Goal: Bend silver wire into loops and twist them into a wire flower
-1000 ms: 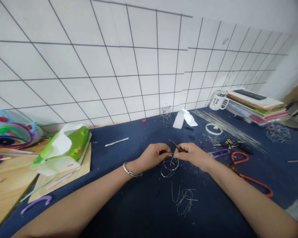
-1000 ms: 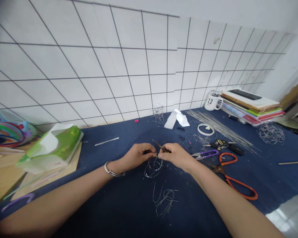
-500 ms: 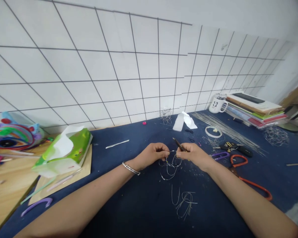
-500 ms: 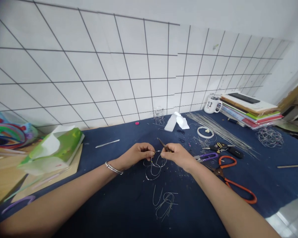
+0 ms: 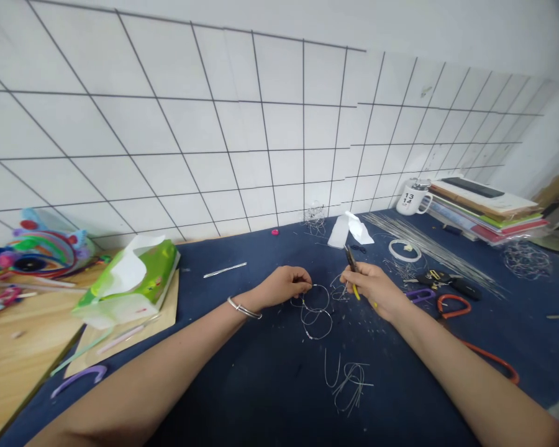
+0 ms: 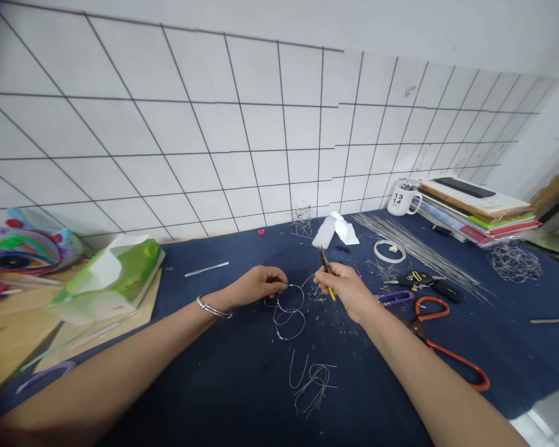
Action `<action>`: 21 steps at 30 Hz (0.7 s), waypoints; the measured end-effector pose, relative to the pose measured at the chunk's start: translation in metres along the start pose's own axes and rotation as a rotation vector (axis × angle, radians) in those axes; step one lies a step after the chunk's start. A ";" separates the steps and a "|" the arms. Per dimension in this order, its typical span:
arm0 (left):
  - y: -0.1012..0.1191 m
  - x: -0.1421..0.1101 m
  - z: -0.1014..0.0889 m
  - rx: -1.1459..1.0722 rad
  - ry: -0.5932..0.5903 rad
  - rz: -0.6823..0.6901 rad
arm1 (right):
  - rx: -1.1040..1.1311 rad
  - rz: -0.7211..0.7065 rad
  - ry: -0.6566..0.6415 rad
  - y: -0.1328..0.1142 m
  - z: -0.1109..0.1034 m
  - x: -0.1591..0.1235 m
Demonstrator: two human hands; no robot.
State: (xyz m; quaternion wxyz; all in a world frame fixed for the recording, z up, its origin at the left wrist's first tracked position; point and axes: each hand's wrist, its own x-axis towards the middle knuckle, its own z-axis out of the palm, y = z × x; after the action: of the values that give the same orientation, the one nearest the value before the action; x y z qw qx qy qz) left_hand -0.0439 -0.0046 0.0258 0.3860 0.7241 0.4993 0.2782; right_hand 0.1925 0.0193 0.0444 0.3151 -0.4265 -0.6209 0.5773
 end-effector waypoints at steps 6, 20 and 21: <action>-0.009 0.005 -0.007 0.235 0.080 0.071 | 0.010 -0.039 0.004 0.000 -0.002 0.000; 0.025 0.006 -0.048 0.103 0.612 0.071 | 0.315 -0.173 0.231 -0.012 -0.021 0.013; 0.036 0.007 -0.047 0.081 0.623 0.090 | 0.323 -0.175 0.231 -0.016 -0.014 0.017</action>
State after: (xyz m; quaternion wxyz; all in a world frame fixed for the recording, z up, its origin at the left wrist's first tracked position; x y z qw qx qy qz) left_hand -0.0607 0.0083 0.0816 0.1727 0.6400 0.5718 0.4833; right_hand 0.1946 0.0412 0.0604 0.4974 -0.3782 -0.5148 0.5870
